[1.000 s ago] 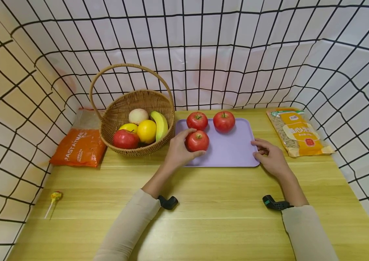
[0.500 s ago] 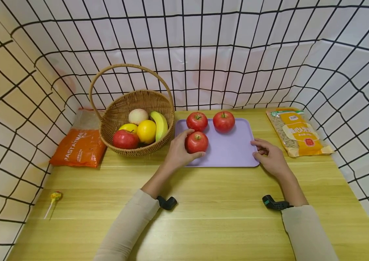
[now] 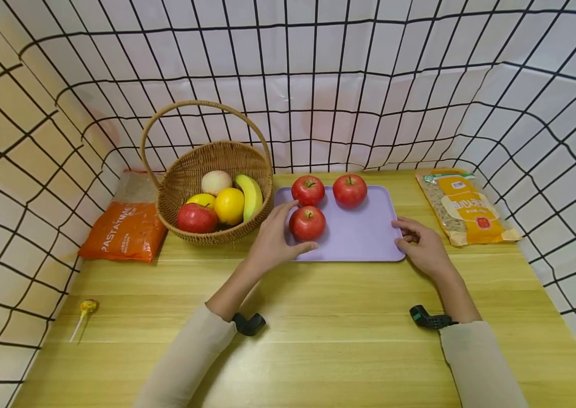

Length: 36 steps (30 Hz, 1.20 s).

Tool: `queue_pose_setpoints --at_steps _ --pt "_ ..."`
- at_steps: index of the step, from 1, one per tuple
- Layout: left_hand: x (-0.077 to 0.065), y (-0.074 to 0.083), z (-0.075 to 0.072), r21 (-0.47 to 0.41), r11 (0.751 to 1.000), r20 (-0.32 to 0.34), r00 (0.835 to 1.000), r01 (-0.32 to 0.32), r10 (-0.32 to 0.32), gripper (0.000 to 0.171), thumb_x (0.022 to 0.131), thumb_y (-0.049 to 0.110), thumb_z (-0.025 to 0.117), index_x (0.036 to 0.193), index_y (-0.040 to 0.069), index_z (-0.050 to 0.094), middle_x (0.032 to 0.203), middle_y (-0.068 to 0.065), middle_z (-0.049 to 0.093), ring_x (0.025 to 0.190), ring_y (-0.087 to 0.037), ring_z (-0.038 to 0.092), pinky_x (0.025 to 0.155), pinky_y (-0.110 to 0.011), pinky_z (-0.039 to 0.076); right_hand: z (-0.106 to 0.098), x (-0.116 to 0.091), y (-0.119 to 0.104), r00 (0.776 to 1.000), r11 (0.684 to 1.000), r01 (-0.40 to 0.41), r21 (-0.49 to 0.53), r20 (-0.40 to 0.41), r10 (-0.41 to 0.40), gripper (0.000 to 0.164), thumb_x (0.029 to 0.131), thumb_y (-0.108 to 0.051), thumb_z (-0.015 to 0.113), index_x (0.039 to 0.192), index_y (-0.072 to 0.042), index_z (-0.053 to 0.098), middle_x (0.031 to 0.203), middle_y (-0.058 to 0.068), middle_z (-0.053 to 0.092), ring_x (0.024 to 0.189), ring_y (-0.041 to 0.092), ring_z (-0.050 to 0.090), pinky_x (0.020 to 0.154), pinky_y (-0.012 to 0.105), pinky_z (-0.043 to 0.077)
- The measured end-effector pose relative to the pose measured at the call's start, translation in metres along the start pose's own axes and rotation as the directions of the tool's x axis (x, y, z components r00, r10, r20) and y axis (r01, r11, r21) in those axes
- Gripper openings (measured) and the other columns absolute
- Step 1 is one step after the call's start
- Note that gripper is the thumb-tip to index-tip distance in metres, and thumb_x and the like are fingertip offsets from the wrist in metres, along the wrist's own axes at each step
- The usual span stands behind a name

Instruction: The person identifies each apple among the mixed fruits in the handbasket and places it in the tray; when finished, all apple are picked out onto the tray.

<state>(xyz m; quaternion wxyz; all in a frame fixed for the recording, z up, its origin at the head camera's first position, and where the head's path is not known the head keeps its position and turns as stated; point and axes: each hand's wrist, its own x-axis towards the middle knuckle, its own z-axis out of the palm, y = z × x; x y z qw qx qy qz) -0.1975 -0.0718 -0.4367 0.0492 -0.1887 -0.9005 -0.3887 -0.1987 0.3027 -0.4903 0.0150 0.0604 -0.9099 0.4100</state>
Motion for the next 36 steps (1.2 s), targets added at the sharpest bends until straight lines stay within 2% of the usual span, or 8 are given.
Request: queue_pose_setpoints --at_steps 7,14,18,22,26,29,31,36 --pt "-0.012 0.014 -0.026 0.021 0.997 -0.037 0.997 -0.069 0.070 0.087 0.079 0.051 0.087 0.150 0.015 0.050 0.149 -0.005 0.055 0.136 -0.024 0.053 0.114 -0.046 0.046 0.002 0.002 0.003 1.000 1.000 0.002 -0.001 -0.001 -0.002 0.042 0.099 -0.009 0.065 0.140 -0.004 0.062 0.154 0.017 0.052 0.101 0.018 0.050 0.077 0.004 0.039" --pt "-0.024 0.009 -0.062 -0.073 0.990 -0.102 0.988 -0.120 0.112 0.076 0.080 0.033 0.091 0.144 0.008 0.056 0.140 -0.010 0.062 0.119 -0.027 0.066 0.099 -0.036 0.058 0.002 0.001 0.004 1.000 1.000 -0.002 0.000 0.002 0.002 0.041 0.099 -0.010 0.064 0.140 -0.005 0.062 0.154 0.017 0.051 0.103 0.020 0.049 0.077 0.004 0.039" --pt "-0.029 0.006 -0.083 -0.029 0.991 -0.159 0.980 -0.127 0.121 0.073 0.080 0.035 0.090 0.141 0.010 0.060 0.135 -0.009 0.066 0.111 -0.028 0.069 0.093 -0.038 0.061 0.001 0.000 0.004 1.000 1.000 -0.003 0.002 0.000 0.003 0.041 0.100 -0.010 0.064 0.140 -0.004 0.062 0.154 0.017 0.051 0.105 0.021 0.049 0.077 0.004 0.038" --pt "-0.033 0.000 -0.105 0.068 0.993 -0.207 0.973 -0.091 0.104 0.072 0.080 0.042 0.089 0.140 0.013 0.061 0.135 -0.008 0.067 0.112 -0.028 0.067 0.095 -0.046 0.058 0.001 -0.001 0.002 1.000 1.000 -0.004 0.000 0.000 0.004 0.041 0.100 -0.010 0.064 0.140 -0.004 0.062 0.154 0.017 0.051 0.105 0.021 0.049 0.078 0.003 0.038" --pt "-0.037 -0.011 -0.122 0.121 0.991 -0.274 0.958 -0.057 0.089 0.070 0.078 0.039 0.091 0.137 0.012 0.063 0.136 -0.010 0.066 0.117 -0.034 0.062 0.097 -0.055 0.051 0.001 -0.002 0.001 1.000 1.000 -0.005 -0.002 0.004 0.005 0.041 0.100 -0.009 0.063 0.141 -0.004 0.061 0.155 0.018 0.050 0.106 0.021 0.049 0.078 0.003 0.038" --pt "-0.040 -0.018 -0.128 0.154 0.988 -0.317 0.946 -0.015 0.064 0.071 0.077 0.038 0.092 0.135 0.010 0.064 0.138 -0.012 0.065 0.125 -0.039 0.058 0.101 -0.059 0.045 0.000 -0.002 0.000 1.000 1.000 -0.010 -0.001 0.008 0.010 0.041 0.100 -0.009 0.063 0.141 -0.004 0.061 0.155 0.018 0.050 0.106 0.022 0.049 0.078 0.002 0.038" --pt "-0.043 -0.022 -0.131 0.175 0.984 -0.327 0.944 0.024 0.035 0.072 0.077 0.040 0.092 0.135 0.010 0.063 0.141 -0.013 0.063 0.130 -0.040 0.054 0.104 -0.061 0.043 0.000 -0.002 0.000 1.000 1.000 -0.011 0.001 0.008 0.011 0.042 0.100 -0.010 0.063 0.141 -0.004 0.061 0.155 0.018 0.049 0.106 0.022 0.049 0.078 0.003 0.038" --pt "-0.047 -0.032 -0.137 0.214 0.972 -0.341 0.940 0.101 -0.022 0.075 0.078 0.045 0.089 0.137 0.007 0.062 0.145 -0.017 0.059 0.133 -0.042 0.050 0.100 -0.062 0.049 0.000 -0.001 -0.002 1.000 1.000 -0.015 0.002 0.010 0.015 0.042 0.100 -0.011 0.063 0.142 -0.004 0.061 0.156 0.018 0.049 0.106 0.021 0.049 0.078 0.003 0.038"
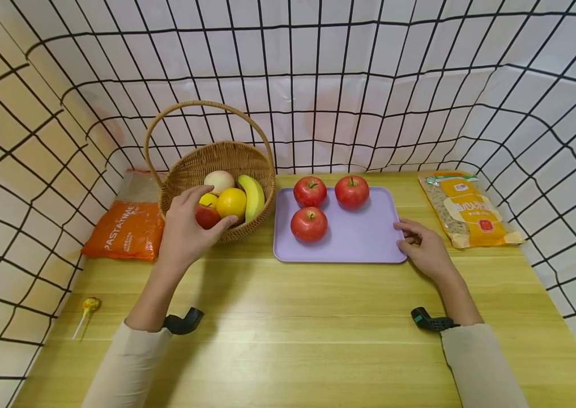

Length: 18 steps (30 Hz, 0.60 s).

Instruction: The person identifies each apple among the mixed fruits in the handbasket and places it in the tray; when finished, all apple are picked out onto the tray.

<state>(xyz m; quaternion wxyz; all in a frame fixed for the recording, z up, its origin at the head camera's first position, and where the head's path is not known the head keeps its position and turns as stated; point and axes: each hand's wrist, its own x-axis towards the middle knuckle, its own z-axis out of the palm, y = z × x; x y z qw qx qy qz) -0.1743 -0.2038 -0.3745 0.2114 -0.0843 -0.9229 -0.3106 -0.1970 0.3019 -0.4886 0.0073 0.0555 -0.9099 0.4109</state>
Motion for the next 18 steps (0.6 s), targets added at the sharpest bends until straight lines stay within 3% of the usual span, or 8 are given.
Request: queue_pose_setpoints --at_steps 6,9,18 --pt "0.002 -0.007 -0.005 0.051 0.998 0.004 0.999 0.039 -0.040 0.077 0.080 0.046 0.087 0.139 0.006 0.061 0.144 -0.019 0.059 0.125 -0.043 0.052 0.087 -0.058 0.054 0.001 -0.001 -0.002 1.000 1.000 -0.010 0.008 0.006 0.010 0.042 0.100 -0.010 0.063 0.142 -0.003 0.060 0.156 0.018 0.048 0.107 0.022 0.049 0.078 0.003 0.039" --pt "0.004 -0.009 -0.008 0.081 0.995 0.025 0.998 0.063 -0.065 0.077 0.081 0.048 0.086 0.140 0.006 0.060 0.144 -0.019 0.059 0.123 -0.044 0.051 0.087 -0.058 0.054 0.001 -0.001 -0.003 1.000 1.000 -0.007 0.007 0.005 0.007 0.042 0.100 -0.011 0.063 0.142 -0.003 0.061 0.156 0.018 0.049 0.106 0.022 0.049 0.078 0.003 0.039" --pt "0.011 -0.010 -0.016 0.167 0.979 0.149 0.978 0.120 -0.145 0.085 0.082 0.059 0.080 0.143 0.005 0.057 0.146 -0.024 0.055 0.125 -0.049 0.049 0.089 -0.062 0.054 0.000 -0.001 -0.001 1.000 1.000 0.021 -0.010 -0.010 -0.021 0.041 0.100 -0.010 0.064 0.140 -0.004 0.062 0.154 0.018 0.051 0.102 0.020 0.048 0.077 0.004 0.038"
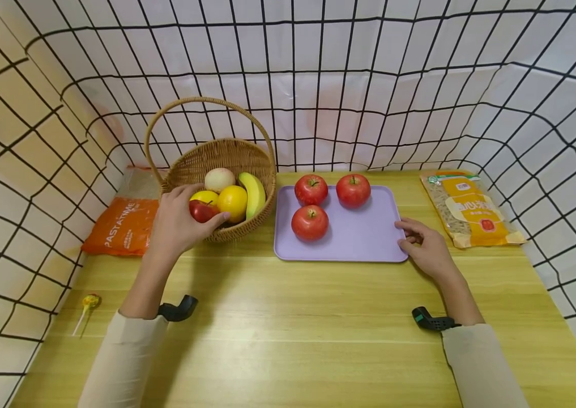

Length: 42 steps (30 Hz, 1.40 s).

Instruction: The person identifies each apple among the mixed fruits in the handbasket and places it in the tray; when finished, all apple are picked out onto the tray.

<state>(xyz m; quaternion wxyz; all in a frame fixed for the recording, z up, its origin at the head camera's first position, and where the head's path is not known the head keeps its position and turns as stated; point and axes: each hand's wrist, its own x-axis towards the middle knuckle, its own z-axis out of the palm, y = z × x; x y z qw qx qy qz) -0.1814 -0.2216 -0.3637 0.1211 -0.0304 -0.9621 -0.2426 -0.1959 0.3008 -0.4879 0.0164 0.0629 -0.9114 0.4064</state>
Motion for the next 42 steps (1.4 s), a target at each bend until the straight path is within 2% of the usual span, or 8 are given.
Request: queue_pose_setpoints --at_steps 5,8,16,18,24,28,35,42 --pt "0.005 -0.003 -0.001 0.101 0.995 0.051 0.999 0.002 -0.007 0.092 0.079 0.066 0.078 0.143 0.004 0.056 0.145 -0.027 0.056 0.129 -0.051 0.050 0.101 -0.067 0.045 0.000 0.000 0.002 1.000 1.000 -0.004 -0.001 0.000 0.004 0.041 0.100 -0.010 0.064 0.141 -0.005 0.062 0.154 0.017 0.051 0.103 0.020 0.049 0.077 0.003 0.038" --pt "0.009 -0.005 -0.001 0.158 0.987 0.066 0.998 -0.009 -0.001 0.095 0.079 0.070 0.076 0.143 0.002 0.057 0.142 -0.027 0.058 0.127 -0.050 0.052 0.102 -0.068 0.043 0.000 0.001 0.003 1.000 1.000 -0.002 0.001 -0.001 0.002 0.041 0.100 -0.010 0.064 0.141 -0.004 0.062 0.154 0.017 0.051 0.103 0.021 0.049 0.077 0.003 0.039" --pt "0.016 -0.010 -0.002 0.239 0.971 0.174 0.984 -0.003 -0.040 0.106 0.079 0.082 0.064 0.144 0.000 0.055 0.120 -0.028 0.068 0.104 -0.047 0.060 0.078 -0.054 0.050 0.001 0.002 0.005 1.000 1.000 -0.006 0.007 0.002 0.006 0.041 0.100 -0.009 0.064 0.141 -0.004 0.062 0.155 0.017 0.050 0.104 0.020 0.049 0.077 0.002 0.039" --pt "0.018 -0.010 -0.002 0.253 0.967 0.201 0.978 0.003 -0.056 0.107 0.079 0.083 0.063 0.146 0.001 0.054 0.121 -0.028 0.068 0.102 -0.046 0.061 0.076 -0.052 0.050 0.001 0.002 0.005 1.000 1.000 -0.008 0.006 0.003 0.008 0.041 0.100 -0.009 0.064 0.141 -0.004 0.062 0.155 0.017 0.050 0.104 0.020 0.049 0.077 0.002 0.039" --pt "0.023 -0.009 -0.003 0.252 0.966 0.266 0.956 0.055 -0.124 0.107 0.080 0.079 0.066 0.151 0.001 0.048 0.131 -0.029 0.063 0.107 -0.044 0.062 0.080 -0.053 0.053 0.002 0.002 0.007 1.000 1.000 -0.007 0.001 0.002 0.007 0.041 0.100 -0.009 0.064 0.141 -0.004 0.062 0.153 0.017 0.052 0.104 0.021 0.049 0.077 0.003 0.039" --pt "0.027 -0.008 -0.002 0.246 0.967 0.289 0.947 0.069 -0.141 0.101 0.082 0.072 0.069 0.150 0.001 0.048 0.132 -0.029 0.062 0.111 -0.046 0.062 0.084 -0.057 0.054 0.001 0.002 0.005 1.000 1.000 -0.003 0.003 -0.006 0.003 0.041 0.099 -0.008 0.065 0.140 -0.004 0.062 0.152 0.018 0.053 0.103 0.021 0.049 0.076 0.003 0.039" --pt "0.032 -0.010 -0.001 0.243 0.967 0.297 0.944 0.072 -0.145 0.084 0.085 0.059 0.075 0.142 0.001 0.056 0.121 -0.027 0.066 0.103 -0.042 0.061 0.080 -0.052 0.052 0.000 0.001 0.002 1.000 1.000 0.011 0.015 0.002 -0.011 0.042 0.099 -0.009 0.066 0.140 -0.002 0.062 0.152 0.021 0.052 0.104 0.023 0.049 0.076 0.004 0.038" --pt "0.033 -0.011 -0.001 0.214 0.972 0.285 0.945 0.100 -0.160 0.078 0.083 0.057 0.078 0.133 -0.001 0.062 0.114 -0.026 0.067 0.099 -0.041 0.061 0.078 -0.048 0.053 0.001 0.002 0.004 1.000 1.000 -0.004 -0.002 0.001 0.004 0.041 0.100 -0.009 0.065 0.140 -0.004 0.062 0.154 0.019 0.051 0.101 0.018 0.050 0.077 0.003 0.039"
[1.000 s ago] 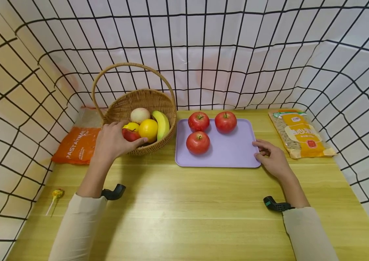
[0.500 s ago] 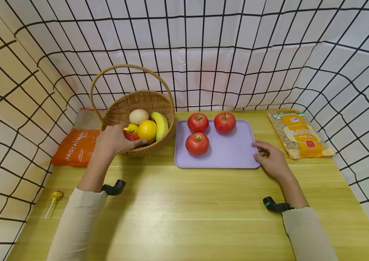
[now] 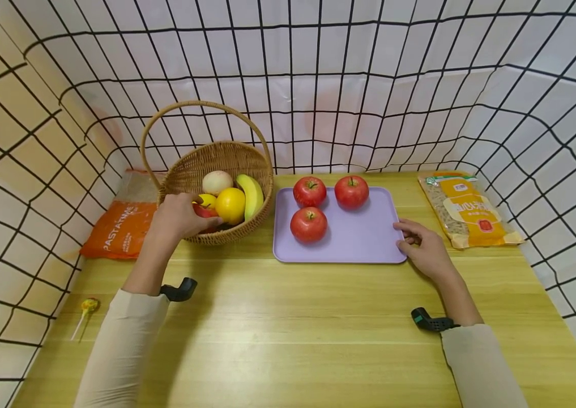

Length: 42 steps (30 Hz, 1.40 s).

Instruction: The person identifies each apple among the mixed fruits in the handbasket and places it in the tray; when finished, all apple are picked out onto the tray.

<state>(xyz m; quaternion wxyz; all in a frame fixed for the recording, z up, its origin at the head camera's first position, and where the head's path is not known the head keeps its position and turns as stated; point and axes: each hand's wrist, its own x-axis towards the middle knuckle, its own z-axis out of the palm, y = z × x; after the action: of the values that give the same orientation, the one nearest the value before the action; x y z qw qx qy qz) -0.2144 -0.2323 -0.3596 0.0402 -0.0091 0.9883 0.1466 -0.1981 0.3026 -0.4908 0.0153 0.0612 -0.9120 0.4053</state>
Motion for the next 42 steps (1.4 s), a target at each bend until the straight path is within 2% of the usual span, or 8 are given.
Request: queue_pose_setpoints --at_steps 4,9,16,22,30,34,38,42 --pt "0.000 -0.002 0.000 -0.029 0.999 -0.025 1.000 -0.019 0.018 0.076 0.081 0.056 0.081 0.129 -0.001 0.065 0.111 -0.025 0.068 0.096 -0.040 0.061 0.075 -0.046 0.053 0.000 0.000 0.001 1.000 1.000 -0.003 0.001 0.003 0.003 0.041 0.100 -0.009 0.064 0.141 -0.004 0.061 0.155 0.019 0.050 0.103 0.019 0.050 0.078 0.002 0.039" --pt "-0.001 -0.004 0.003 -0.042 0.997 -0.083 0.995 -0.059 0.055 0.077 0.079 0.057 0.083 0.130 0.002 0.066 0.116 -0.026 0.069 0.097 -0.041 0.063 0.075 -0.048 0.055 0.000 0.000 0.002 1.000 1.000 -0.006 0.002 0.004 0.006 0.042 0.100 -0.010 0.063 0.141 -0.004 0.061 0.155 0.019 0.049 0.106 0.021 0.050 0.078 0.002 0.038" --pt "-0.002 -0.007 0.005 -0.053 0.991 -0.203 0.973 -0.123 0.110 0.071 0.076 0.054 0.086 0.123 0.003 0.071 0.111 -0.024 0.073 0.094 -0.040 0.064 0.074 -0.049 0.054 -0.001 0.000 0.002 1.000 1.000 -0.008 -0.011 0.005 0.008 0.042 0.100 -0.011 0.064 0.142 -0.005 0.061 0.155 0.017 0.050 0.105 0.021 0.050 0.078 0.002 0.039" --pt "-0.003 -0.004 0.004 -0.033 0.985 -0.257 0.954 -0.168 0.154 0.071 0.077 0.058 0.085 0.122 0.005 0.071 0.106 -0.020 0.073 0.086 -0.036 0.064 0.067 -0.046 0.052 0.000 0.001 0.001 1.000 1.000 -0.006 -0.006 0.011 0.006 0.042 0.100 -0.010 0.064 0.141 -0.004 0.061 0.155 0.018 0.051 0.104 0.021 0.050 0.078 0.002 0.039" --pt "-0.003 -0.002 0.009 -0.117 0.975 -0.339 0.930 -0.190 0.141 0.072 0.078 0.055 0.086 0.129 0.008 0.066 0.130 -0.018 0.066 0.109 -0.041 0.063 0.085 -0.056 0.057 0.000 0.000 0.001 1.000 1.000 0.001 0.001 0.005 -0.001 0.041 0.100 -0.010 0.064 0.141 -0.004 0.062 0.155 0.018 0.051 0.104 0.021 0.052 0.078 0.003 0.040" --pt "-0.003 0.000 0.011 -0.195 0.956 -0.402 0.907 -0.220 0.127 0.074 0.077 0.055 0.087 0.131 0.009 0.065 0.133 -0.016 0.064 0.112 -0.040 0.063 0.089 -0.058 0.059 0.000 0.000 0.001 1.000 1.000 -0.007 -0.002 0.005 0.007 0.042 0.100 -0.010 0.064 0.141 -0.005 0.062 0.155 0.017 0.051 0.103 0.019 0.051 0.078 0.002 0.040" --pt "-0.005 0.005 0.013 -0.276 0.920 -0.456 0.880 -0.279 0.130 0.075 0.075 0.055 0.088 0.133 0.012 0.066 0.134 -0.013 0.065 0.115 -0.036 0.064 0.089 -0.056 0.060 0.000 0.001 0.002 1.000 1.000 -0.005 -0.010 -0.002 0.005 0.041 0.100 -0.009 0.064 0.141 -0.005 0.062 0.154 0.016 0.052 0.101 0.017 0.051 0.077 0.003 0.040" --pt "-0.008 0.012 0.012 -0.325 0.886 -0.482 0.864 -0.330 0.145 0.073 0.075 0.053 0.089 0.133 0.015 0.068 0.131 -0.010 0.067 0.115 -0.033 0.064 0.088 -0.054 0.060 0.000 0.001 0.003 1.000 1.000 -0.004 -0.012 -0.003 0.004 0.041 0.099 -0.009 0.064 0.140 -0.005 0.062 0.153 0.016 0.052 0.100 0.018 0.051 0.077 0.003 0.040"
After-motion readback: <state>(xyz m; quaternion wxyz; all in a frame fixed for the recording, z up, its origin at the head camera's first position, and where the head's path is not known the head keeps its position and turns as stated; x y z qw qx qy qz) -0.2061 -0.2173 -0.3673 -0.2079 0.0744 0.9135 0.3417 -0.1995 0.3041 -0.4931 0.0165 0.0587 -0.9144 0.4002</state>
